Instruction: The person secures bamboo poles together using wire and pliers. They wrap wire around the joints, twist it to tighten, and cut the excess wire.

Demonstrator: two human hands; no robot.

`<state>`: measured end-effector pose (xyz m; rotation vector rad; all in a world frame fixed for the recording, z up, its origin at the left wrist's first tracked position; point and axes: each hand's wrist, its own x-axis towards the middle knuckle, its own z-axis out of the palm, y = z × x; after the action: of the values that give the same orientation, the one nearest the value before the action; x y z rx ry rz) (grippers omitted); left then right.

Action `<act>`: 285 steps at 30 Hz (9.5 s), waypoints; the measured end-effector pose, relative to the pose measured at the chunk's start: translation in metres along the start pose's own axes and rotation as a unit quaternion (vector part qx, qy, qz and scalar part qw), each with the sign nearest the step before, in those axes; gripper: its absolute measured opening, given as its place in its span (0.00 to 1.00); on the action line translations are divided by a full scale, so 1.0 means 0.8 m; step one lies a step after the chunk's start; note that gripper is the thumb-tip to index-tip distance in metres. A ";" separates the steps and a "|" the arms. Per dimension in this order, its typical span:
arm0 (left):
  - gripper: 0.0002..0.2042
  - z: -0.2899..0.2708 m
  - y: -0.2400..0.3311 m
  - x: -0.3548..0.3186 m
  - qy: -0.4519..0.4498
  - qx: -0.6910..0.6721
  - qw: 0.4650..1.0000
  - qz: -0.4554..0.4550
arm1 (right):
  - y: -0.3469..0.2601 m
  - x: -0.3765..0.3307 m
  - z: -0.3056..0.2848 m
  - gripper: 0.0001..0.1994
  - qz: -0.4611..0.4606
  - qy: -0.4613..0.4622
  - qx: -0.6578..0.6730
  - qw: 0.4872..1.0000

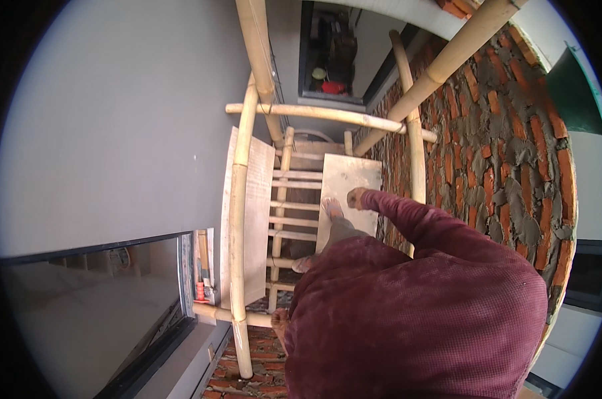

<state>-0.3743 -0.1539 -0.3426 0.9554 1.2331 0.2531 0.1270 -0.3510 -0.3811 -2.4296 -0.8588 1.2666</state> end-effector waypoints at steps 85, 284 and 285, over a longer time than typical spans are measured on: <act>0.14 0.317 0.245 0.065 -0.234 0.146 0.961 0.036 | -0.231 -0.338 -0.637 0.06 -0.327 0.800 0.129 0.486; 0.37 1.043 0.822 0.240 -0.165 0.044 0.935 0.311 | 0.003 -0.264 -0.366 0.13 0.005 0.118 0.340 0.933; 0.37 1.027 0.831 0.263 -0.166 0.132 0.915 0.343 | -0.008 -0.263 -0.368 0.16 -0.010 0.121 0.386 0.914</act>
<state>0.6325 -0.0107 0.0133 1.5844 0.5885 0.4577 0.2706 -0.4654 -0.0692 -1.8592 -0.2284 1.0013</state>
